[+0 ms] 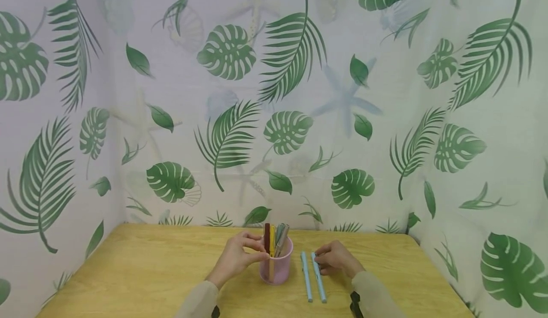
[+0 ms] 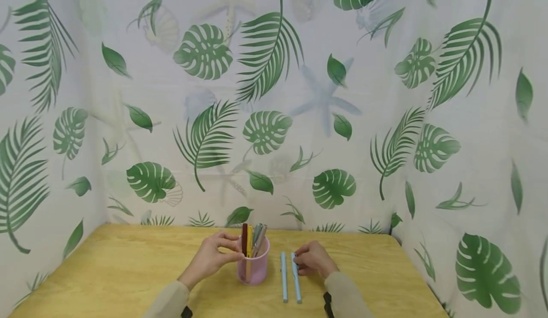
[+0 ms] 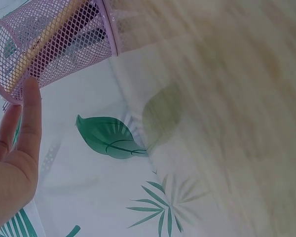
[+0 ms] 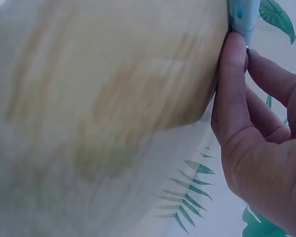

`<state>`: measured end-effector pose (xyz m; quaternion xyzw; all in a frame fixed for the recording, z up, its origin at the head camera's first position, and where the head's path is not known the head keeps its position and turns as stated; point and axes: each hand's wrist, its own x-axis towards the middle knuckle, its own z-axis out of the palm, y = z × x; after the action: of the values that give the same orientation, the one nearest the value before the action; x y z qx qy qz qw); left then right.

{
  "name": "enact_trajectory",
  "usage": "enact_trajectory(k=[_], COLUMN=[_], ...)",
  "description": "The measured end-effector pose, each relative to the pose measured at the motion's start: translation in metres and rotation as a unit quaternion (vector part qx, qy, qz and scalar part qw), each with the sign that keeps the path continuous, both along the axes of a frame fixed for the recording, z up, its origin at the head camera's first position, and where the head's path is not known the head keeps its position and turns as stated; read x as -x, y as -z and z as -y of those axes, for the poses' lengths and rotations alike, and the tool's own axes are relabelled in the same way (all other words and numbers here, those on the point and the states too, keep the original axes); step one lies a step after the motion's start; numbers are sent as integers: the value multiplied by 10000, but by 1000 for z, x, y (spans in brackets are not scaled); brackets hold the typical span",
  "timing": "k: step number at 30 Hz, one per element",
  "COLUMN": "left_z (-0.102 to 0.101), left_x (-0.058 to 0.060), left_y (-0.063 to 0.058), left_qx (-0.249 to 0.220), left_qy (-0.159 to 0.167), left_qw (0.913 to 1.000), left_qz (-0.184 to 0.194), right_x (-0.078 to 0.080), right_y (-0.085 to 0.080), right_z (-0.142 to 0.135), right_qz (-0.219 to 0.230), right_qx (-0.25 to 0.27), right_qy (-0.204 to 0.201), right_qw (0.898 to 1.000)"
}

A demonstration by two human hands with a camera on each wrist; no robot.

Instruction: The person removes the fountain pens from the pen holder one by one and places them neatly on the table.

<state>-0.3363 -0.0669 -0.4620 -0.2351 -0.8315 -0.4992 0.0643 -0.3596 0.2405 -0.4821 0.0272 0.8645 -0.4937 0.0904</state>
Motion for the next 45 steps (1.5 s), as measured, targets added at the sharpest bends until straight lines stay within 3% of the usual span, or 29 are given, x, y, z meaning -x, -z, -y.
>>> enact_trajectory(k=[21, 33, 45], left_z=[-1, 0, 1], left_x=[2, 1, 2], left_y=[0, 0, 1], left_qx=[9, 82, 58], left_qy=[-57, -67, -50], left_qw=[9999, 9999, 9999], left_qz=[-82, -123, -135], right_x=[2, 7, 5], right_y=[5, 3, -7], right_z=[-2, -7, 5], right_qz=[-6, -198, -260], right_qx=[302, 733, 1559], right_qy=[137, 502, -37], right_qw=[9994, 9958, 9874])
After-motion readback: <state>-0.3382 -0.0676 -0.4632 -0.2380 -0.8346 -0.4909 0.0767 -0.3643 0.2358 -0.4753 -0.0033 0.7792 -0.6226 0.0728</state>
